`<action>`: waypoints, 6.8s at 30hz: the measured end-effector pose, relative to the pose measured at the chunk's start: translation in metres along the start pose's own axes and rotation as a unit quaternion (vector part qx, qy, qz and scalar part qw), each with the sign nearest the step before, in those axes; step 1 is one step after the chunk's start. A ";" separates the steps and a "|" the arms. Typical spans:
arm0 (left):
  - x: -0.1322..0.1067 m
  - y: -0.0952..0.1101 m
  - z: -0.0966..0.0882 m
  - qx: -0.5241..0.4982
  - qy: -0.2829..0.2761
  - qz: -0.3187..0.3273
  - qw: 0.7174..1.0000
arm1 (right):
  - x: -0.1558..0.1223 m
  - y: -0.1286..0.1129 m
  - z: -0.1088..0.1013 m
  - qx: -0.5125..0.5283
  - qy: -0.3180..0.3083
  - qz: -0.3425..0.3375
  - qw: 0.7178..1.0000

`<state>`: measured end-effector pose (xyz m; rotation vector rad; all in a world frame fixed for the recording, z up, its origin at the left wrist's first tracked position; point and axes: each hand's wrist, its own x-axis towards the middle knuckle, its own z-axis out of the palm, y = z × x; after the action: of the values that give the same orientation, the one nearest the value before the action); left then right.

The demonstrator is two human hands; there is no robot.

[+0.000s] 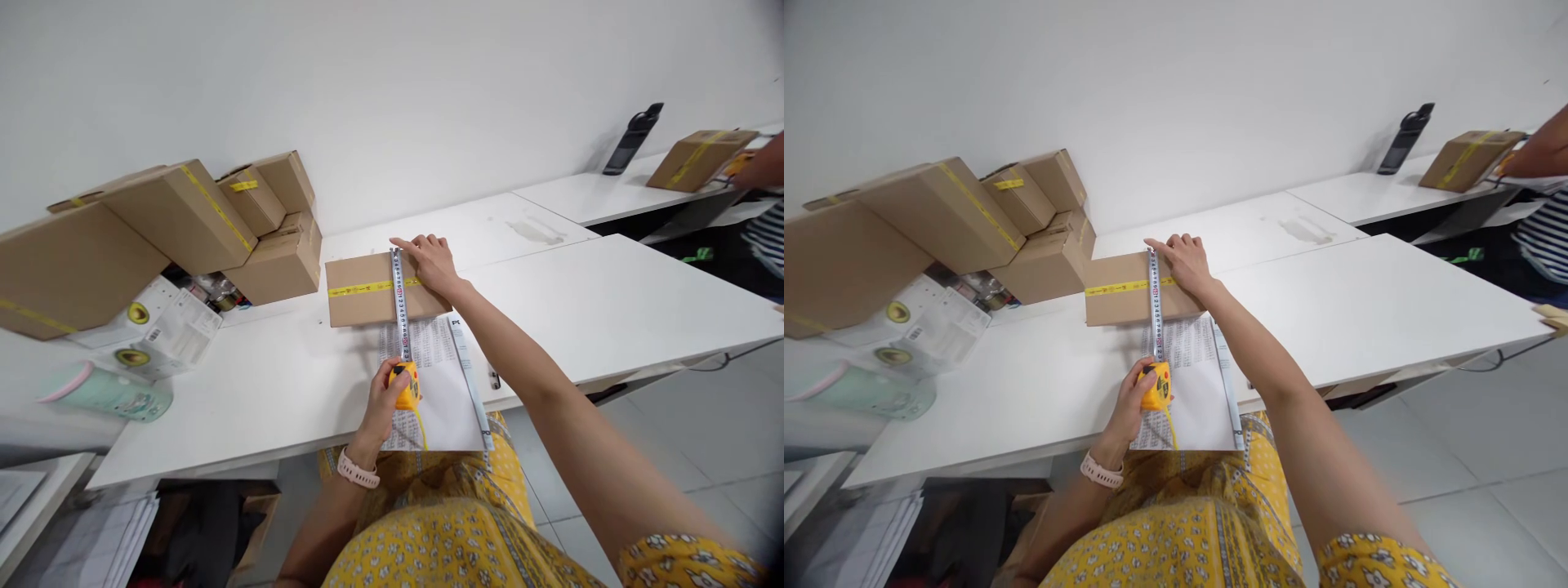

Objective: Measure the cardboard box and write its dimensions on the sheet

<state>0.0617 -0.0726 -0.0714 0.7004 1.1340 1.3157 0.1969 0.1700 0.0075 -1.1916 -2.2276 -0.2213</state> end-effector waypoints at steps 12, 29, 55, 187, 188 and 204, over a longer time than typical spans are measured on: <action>0.009 -0.026 0.004 0.015 0.003 0.008 1.000 | 0.000 0.004 0.006 0.001 0.011 -0.025 1.000; -0.032 -0.026 -0.027 0.068 -0.026 0.126 0.989 | -0.048 -0.025 0.000 -0.028 0.074 0.004 0.997; -0.076 -0.032 -0.053 0.356 -0.146 0.090 0.919 | -0.252 -0.081 -0.069 0.559 0.051 0.268 0.783; 0.038 -0.082 -0.006 0.692 -0.233 0.268 0.628 | -0.205 -0.019 0.070 0.394 0.001 0.359 0.846; 0.037 -0.082 -0.006 0.693 -0.232 0.270 0.627 | -0.205 -0.019 0.070 0.392 0.001 0.358 0.847; 0.037 -0.081 -0.006 0.696 -0.227 0.275 0.623 | -0.205 -0.018 0.072 0.391 0.007 0.368 0.843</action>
<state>0.0822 -0.0525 -0.1563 2.5295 1.4078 0.3139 0.2376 0.0443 -0.1666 -1.4001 -1.4074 0.8957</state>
